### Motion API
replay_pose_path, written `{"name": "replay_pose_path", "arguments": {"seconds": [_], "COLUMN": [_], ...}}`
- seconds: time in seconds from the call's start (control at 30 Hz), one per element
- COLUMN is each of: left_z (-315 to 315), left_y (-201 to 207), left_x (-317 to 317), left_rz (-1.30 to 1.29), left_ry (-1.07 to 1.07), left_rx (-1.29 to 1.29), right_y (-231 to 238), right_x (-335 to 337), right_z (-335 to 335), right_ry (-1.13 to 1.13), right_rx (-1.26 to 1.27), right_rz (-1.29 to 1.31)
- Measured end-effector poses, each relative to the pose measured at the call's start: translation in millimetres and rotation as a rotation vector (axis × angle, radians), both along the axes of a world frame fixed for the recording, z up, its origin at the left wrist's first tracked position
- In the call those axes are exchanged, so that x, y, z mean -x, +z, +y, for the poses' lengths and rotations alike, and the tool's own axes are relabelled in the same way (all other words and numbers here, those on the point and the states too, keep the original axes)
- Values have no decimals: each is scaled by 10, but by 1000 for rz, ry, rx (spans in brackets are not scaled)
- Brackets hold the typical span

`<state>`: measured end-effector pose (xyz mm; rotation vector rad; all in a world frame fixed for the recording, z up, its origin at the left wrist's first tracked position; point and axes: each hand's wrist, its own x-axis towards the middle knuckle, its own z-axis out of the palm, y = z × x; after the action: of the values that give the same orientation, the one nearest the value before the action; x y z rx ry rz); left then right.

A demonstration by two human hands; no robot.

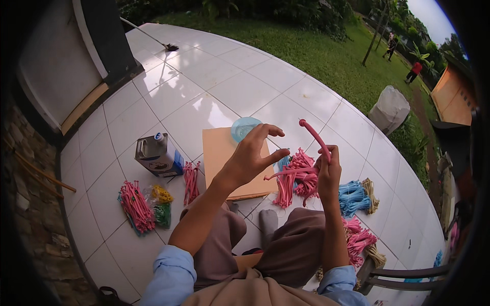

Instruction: The person applies adhesive from a blue container to small pink straps and then folds them by hand on a board.

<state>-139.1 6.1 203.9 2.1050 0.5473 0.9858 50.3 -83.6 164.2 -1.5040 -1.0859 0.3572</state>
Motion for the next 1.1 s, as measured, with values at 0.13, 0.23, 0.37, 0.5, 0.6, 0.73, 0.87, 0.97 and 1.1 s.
{"name": "replay_pose_path", "arguments": {"seconds": [0.13,0.23,0.37,0.5,0.6,0.73,0.87,0.97,1.1], "left_z": [-82,-13,267,457,593,798,936,1010,1074], "left_y": [-91,-169,-323,-640,-1068,-1435,-1723,-1869,-1851], "left_x": [-72,-45,89,148,96,80,200,211,175], "left_rz": [390,441,339,305,203,298,334,369,383], "left_ry": [-127,-203,-237,-160,-151,-74,31,82,88], "left_rx": [-41,91,74,136,38,36,23,-6,-20], "right_y": [60,35,104,-223,-705,-1138,-1415,-1455,-1560], "right_x": [34,-44,-198,-387,-507,-555,-420,-383,-403], "right_z": [-2,79,239,590,841,1196,1483,1584,1685], "right_ry": [29,111,371,635,619,551,602,578,552], "right_rx": [99,71,276,315,445,534,588,615,605], "right_rz": [-39,13,397,470,435,365,489,443,493]}}
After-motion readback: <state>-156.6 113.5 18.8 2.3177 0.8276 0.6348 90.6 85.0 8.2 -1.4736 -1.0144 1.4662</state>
